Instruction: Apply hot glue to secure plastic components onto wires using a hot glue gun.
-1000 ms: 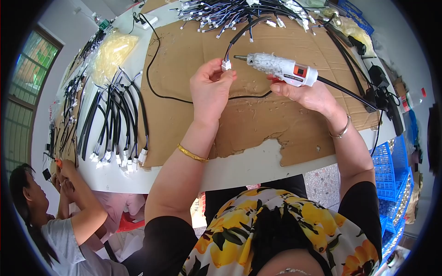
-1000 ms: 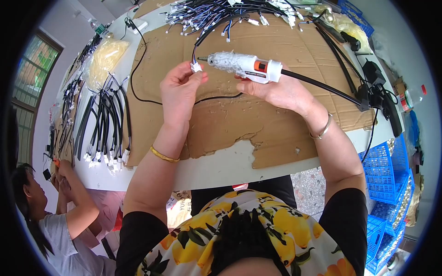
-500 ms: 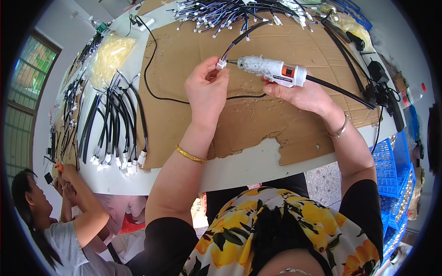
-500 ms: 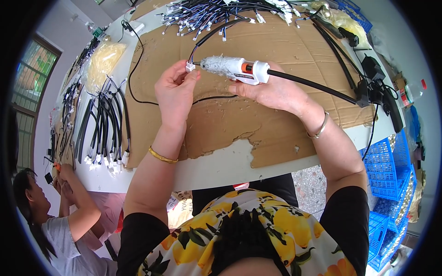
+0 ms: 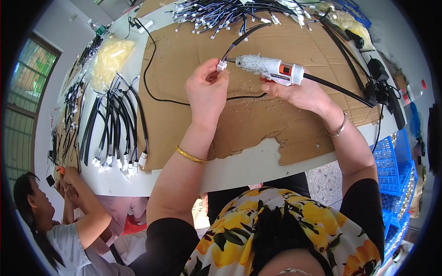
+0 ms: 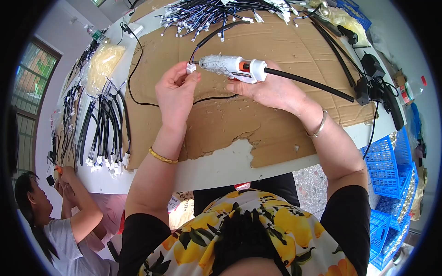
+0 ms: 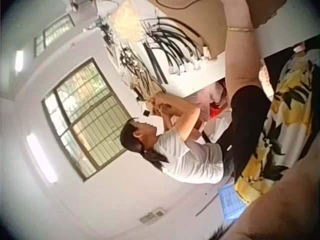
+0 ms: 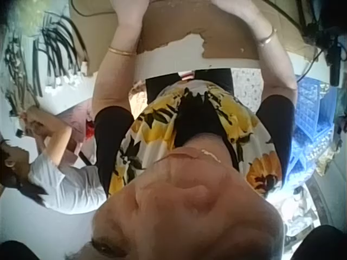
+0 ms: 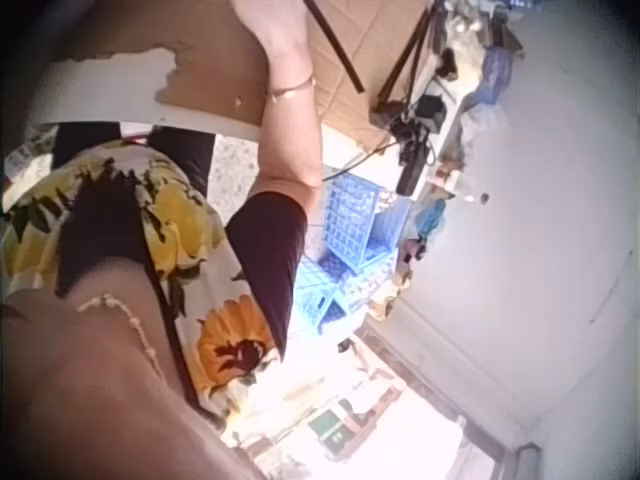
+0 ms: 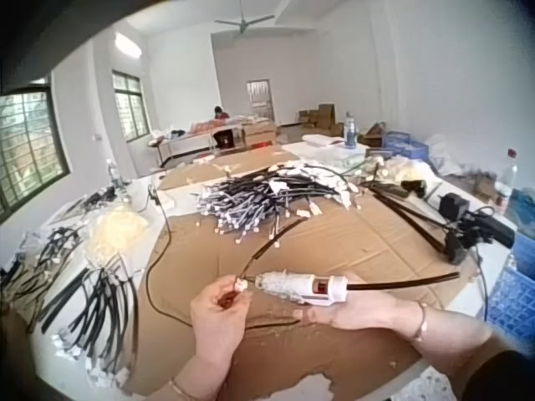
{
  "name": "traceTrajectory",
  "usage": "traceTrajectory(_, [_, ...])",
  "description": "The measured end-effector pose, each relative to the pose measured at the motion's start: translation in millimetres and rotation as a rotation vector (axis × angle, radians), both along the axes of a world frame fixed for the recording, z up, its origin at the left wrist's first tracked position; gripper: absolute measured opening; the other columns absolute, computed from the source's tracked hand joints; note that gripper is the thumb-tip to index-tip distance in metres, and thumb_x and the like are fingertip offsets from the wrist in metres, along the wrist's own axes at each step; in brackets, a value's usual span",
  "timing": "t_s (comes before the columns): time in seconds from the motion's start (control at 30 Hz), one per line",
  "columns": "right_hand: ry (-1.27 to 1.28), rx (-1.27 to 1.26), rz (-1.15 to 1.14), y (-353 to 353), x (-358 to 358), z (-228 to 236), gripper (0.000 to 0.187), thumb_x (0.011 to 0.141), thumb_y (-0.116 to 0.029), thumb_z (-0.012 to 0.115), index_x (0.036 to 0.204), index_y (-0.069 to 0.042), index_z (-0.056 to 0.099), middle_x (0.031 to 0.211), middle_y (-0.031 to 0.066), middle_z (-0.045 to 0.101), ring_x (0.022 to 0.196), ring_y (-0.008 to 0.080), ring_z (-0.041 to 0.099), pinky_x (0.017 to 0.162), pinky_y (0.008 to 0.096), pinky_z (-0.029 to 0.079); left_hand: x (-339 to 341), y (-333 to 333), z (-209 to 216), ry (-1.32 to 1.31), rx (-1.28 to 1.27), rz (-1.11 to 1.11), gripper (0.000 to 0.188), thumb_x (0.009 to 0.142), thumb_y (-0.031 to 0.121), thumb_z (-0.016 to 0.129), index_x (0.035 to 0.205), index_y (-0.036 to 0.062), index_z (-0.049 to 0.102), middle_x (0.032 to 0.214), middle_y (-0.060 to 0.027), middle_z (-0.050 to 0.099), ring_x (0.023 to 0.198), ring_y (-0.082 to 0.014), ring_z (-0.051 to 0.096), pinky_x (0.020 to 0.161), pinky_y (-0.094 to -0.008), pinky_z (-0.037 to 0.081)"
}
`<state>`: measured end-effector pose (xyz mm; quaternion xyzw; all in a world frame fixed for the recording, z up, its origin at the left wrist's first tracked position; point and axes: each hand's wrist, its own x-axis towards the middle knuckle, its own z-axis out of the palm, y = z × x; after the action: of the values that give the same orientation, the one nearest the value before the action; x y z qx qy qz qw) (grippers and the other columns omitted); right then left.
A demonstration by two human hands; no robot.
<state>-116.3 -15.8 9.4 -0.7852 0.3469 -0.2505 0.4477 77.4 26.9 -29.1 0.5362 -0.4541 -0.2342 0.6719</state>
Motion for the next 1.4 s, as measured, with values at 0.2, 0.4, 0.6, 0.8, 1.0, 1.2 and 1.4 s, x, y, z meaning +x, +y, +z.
traceTrajectory(0.2, [0.041,-0.024,-0.019,1.2,0.4,1.1,0.033,0.077,-0.03,0.066,0.094,-0.002,0.061,0.08,0.0084,0.063,0.072,0.014,0.057,0.07,0.0268,0.046,2.2,-1.8,-1.7,-0.069,-0.017,0.036,0.021,0.072,-0.003,0.06,0.093,-0.0033,0.061,0.078,-0.0073,0.064,0.067,-0.0096,0.059,0.063,-0.0217,0.048])
traceTrajectory(0.4, [0.037,-0.028,-0.028,2.6,0.0,4.1,0.031,0.077,-0.028,0.066,0.092,-0.002,0.061,0.077,0.0084,0.062,0.069,0.0142,0.056,0.067,0.0276,0.046,2.1,0.6,4.0,-0.217,0.015,0.081,0.026,0.073,-0.006,0.062,0.098,-0.0056,0.058,0.082,-0.0072,0.063,0.071,-0.0084,0.058,0.065,-0.02,0.047])
traceTrajectory(0.6, [0.055,-0.02,-0.08,5.8,2.3,7.9,0.025,0.075,-0.022,0.07,0.087,-0.001,0.062,0.075,0.0029,0.063,0.068,0.0083,0.056,0.065,0.0238,0.047,2.3,-0.2,2.1,-0.202,-0.003,0.077,0.026,0.072,-0.005,0.062,0.098,-0.0056,0.058,0.081,-0.0073,0.064,0.071,-0.0083,0.058,0.065,-0.0199,0.047])
traceTrajectory(0.8, [0.034,-0.041,-0.068,5.1,3.4,6.9,0.026,0.075,-0.023,0.07,0.086,0.0,0.061,0.072,0.0024,0.062,0.065,0.0073,0.053,0.062,0.0239,0.046,3.3,-0.2,1.4,-0.178,0.005,0.075,0.026,0.072,-0.006,0.062,0.098,-0.0058,0.058,0.081,-0.007,0.063,0.07,-0.008,0.057,0.064,-0.0195,0.047])
traceTrajectory(1.0, [0.025,-0.046,-0.082,4.5,3.3,5.7,0.026,0.075,-0.023,0.07,0.086,-0.001,0.06,0.069,0.0023,0.061,0.063,0.0074,0.052,0.06,0.0238,0.045,1.8,-0.7,3.5,-0.15,0.022,0.062,0.026,0.072,-0.007,0.061,0.097,-0.0069,0.057,0.081,-0.0076,0.063,0.07,-0.0082,0.057,0.064,-0.0197,0.046])
traceTrajectory(1.2, [0.021,-0.068,-0.077,3.4,2.2,2.6,0.027,0.075,-0.024,0.069,0.086,-0.001,0.06,0.069,0.0029,0.061,0.063,0.0075,0.052,0.061,0.0241,0.046,2.5,-2.2,-0.5,-0.059,-0.035,0.032,0.023,0.071,-0.003,0.061,0.095,-0.0044,0.059,0.08,-0.0082,0.063,0.067,-0.0099,0.059,0.062,-0.0213,0.048])
traceTrajectory(1.4, [0.033,-0.073,-0.078,3.8,1.8,5.8,0.027,0.075,-0.025,0.069,0.085,-0.001,0.06,0.068,0.0023,0.06,0.063,0.0074,0.051,0.061,0.0245,0.045,2.1,-1.0,4.5,0.049,0.007,-0.07,0.023,0.077,-0.006,0.058,0.099,-0.0087,0.053,0.086,-0.0128,0.062,0.072,-0.0151,0.061,0.067,-0.0237,0.052])
